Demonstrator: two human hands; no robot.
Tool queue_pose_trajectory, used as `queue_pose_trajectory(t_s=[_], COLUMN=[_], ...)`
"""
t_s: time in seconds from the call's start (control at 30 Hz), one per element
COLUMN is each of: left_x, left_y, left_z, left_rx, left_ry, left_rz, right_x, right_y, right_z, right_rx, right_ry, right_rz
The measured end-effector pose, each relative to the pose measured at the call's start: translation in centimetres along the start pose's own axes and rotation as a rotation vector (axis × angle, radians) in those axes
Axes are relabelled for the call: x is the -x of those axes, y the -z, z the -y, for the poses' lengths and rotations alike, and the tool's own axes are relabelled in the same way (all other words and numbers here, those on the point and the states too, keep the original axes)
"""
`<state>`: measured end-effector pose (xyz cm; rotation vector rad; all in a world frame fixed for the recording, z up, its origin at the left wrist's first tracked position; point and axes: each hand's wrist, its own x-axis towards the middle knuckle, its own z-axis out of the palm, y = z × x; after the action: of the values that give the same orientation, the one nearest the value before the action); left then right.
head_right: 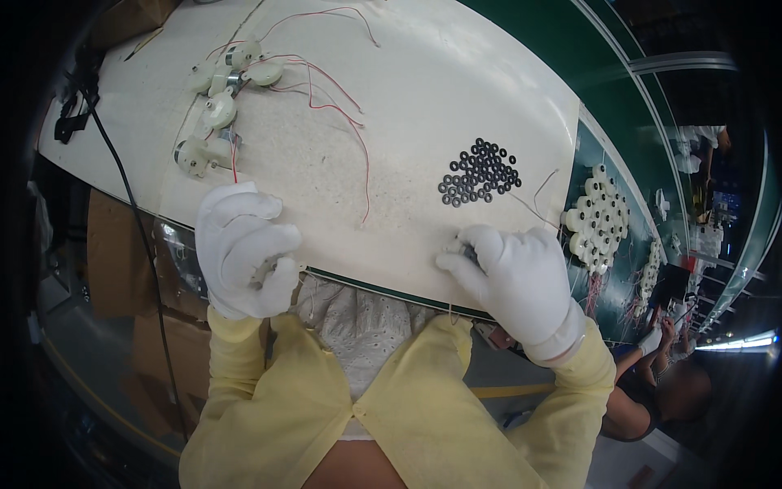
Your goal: The person assembles small white electronic components by inserting red wires into the units and securing them with black washers. The person picks up a component, threads a wire, places a washer, and sets the unit aside, repeating this process for multiple items on a workbench.
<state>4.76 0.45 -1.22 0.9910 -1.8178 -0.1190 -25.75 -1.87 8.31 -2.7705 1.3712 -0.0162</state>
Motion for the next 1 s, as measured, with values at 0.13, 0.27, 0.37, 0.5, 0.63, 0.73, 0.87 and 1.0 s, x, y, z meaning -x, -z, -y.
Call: queue_pose_trajectory(t_s=[0.13,0.27,0.37,0.5,0.63,0.73,0.87,1.0], left_x=[0.2,0.2,0.4,-0.4,0.0,0.2,0.0,0.1], left_y=[-0.2,-0.3,-0.3,-0.4,-0.4,-0.6,-0.5,-0.6], left_z=[-0.1,-0.2,-0.1,-0.2,-0.1,-0.1,-0.3,-0.3], left_rx=[-0.028,-0.050,-0.050,-0.087,-0.102,-0.106,-0.102,-0.109], left_ry=[0.005,-0.003,-0.018,-0.023,-0.031,-0.033,-0.023,-0.028], left_rz=[0.019,0.051,0.053,0.012,0.040,0.031,0.047,0.044], right_x=[0.9,1.4,1.3,1.8,1.0,0.4,-0.3,-0.3], right_y=[0.5,0.4,0.9,0.0,-0.4,-0.2,0.2,-0.2], right_z=[0.0,-0.7,-1.0,-2.6,-3.1,-3.5,-3.7,-4.1], right_rx=[-0.107,-0.240,-0.442,-0.698,-0.597,-0.421,-0.241,-0.105], right_ry=[-0.012,-0.096,-0.219,-0.260,-0.191,-0.047,0.035,0.079], right_rz=[0.078,0.104,0.087,-0.067,-0.072,-0.059,-0.002,0.024])
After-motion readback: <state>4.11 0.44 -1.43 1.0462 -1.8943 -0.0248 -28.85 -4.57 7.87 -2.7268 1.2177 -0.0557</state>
